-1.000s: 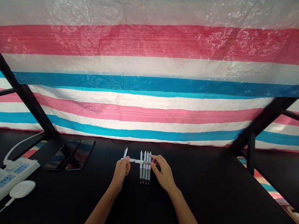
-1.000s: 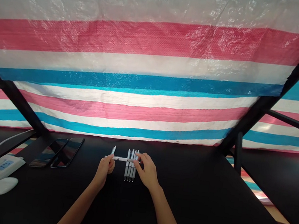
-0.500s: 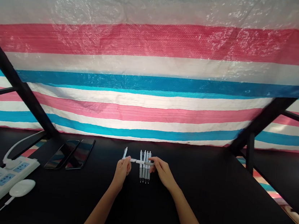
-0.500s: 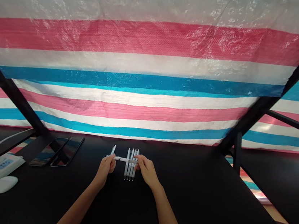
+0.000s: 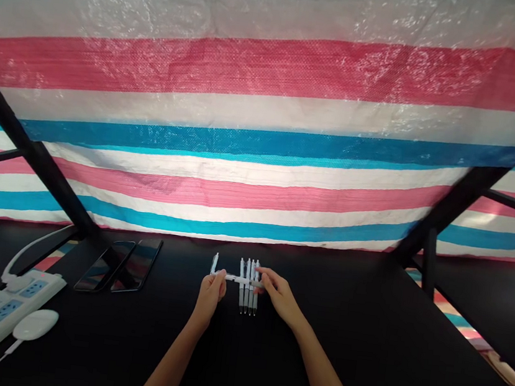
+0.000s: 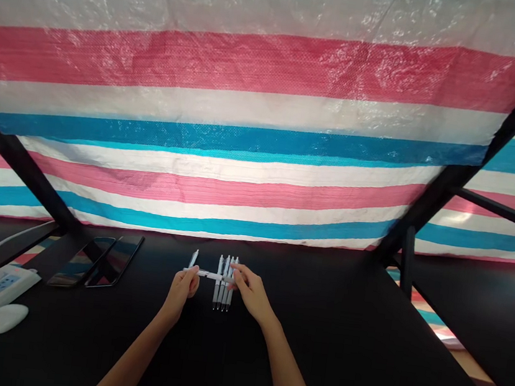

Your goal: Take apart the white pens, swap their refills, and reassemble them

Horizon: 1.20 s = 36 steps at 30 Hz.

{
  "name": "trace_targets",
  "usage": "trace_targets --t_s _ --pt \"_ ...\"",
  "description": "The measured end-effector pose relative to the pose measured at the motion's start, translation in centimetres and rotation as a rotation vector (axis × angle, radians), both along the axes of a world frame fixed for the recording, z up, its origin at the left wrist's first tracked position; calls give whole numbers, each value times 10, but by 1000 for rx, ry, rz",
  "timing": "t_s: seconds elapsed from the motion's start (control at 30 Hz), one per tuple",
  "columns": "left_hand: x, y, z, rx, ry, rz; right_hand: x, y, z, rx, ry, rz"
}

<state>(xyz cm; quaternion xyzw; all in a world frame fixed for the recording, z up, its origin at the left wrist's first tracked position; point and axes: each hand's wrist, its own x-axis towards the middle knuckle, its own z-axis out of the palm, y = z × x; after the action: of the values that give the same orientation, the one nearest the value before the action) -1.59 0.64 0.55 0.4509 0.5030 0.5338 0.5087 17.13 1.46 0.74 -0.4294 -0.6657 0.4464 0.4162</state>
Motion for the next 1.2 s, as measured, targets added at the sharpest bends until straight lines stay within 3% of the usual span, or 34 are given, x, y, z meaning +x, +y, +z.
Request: trace_targets --t_s 0.13,0.43,0.6,0.83,1.2 --pt "1 0 0 18 23 5 -2 -3 5 16 -91 78" --pt "-2 2 -1 -11 -20 20 -1 -2 7 121 -59 -41" --pt "-3 1 3 -29 -82 26 -6 -5 7 56 -72 3" --pt "-2 1 4 -27 -72 42 -10 -6 8 80 -82 30" --pt "-16 3 5 -31 -176 86 5 4 1 147 -36 -107"
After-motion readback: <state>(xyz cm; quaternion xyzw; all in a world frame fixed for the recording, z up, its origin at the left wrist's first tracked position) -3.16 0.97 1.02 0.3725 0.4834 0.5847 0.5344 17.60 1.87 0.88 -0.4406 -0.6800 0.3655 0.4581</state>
